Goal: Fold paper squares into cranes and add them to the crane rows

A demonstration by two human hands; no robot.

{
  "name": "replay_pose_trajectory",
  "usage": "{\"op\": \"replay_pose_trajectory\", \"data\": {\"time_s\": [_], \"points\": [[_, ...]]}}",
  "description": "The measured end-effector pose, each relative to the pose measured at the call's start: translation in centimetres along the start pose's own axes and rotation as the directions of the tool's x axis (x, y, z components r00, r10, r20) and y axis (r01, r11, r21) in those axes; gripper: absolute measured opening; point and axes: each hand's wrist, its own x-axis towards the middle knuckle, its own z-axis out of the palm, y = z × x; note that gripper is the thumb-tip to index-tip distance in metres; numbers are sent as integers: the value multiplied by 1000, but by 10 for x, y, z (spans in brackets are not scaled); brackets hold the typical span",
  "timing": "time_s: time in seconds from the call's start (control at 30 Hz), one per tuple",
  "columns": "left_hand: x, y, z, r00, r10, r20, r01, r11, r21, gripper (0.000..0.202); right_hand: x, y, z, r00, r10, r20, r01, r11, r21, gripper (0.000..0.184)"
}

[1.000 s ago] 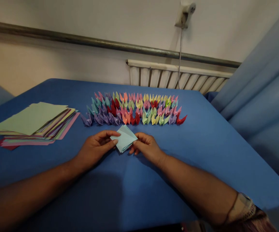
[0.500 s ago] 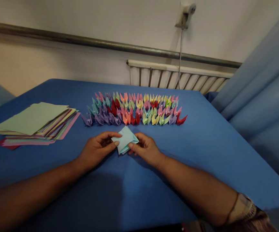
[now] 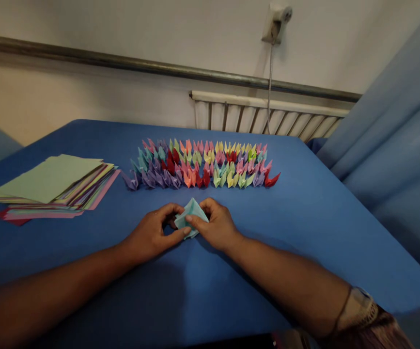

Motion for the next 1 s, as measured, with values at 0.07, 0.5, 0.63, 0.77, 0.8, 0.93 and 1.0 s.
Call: {"op": "replay_pose_trajectory", "data": {"time_s": [0.07,0.5,0.63,0.77,0.8,0.93,1.0], "points": [[2,-3,1,998,-47,-34,46,999,-5,22,1,5,-1,1000,-11,10,11,1000,-25,21],[9,-4,4,970,-151,-192,92,954,-286,18,-6,1,-7,957,-216,193,265,922,-283,59],[9,-4,3,958,-172,-228,86,936,-342,14,-6,3,-8,961,-211,177,258,915,-310,55],[9,-8,1,955,-169,-243,72,929,-363,12,-2,3,-8,974,-176,140,204,952,-229,47],[9,-8,1,955,-165,-246,66,928,-367,12,-1,3,-8,974,-177,139,203,957,-207,45],[7,-7,1,976,-123,-180,33,900,-434,15,0,0,-8,970,-197,139,217,965,-148,35],[5,-6,0,987,-101,-125,29,879,-476,15,1,-2,-9,974,-183,135,199,973,-117,29]]}}
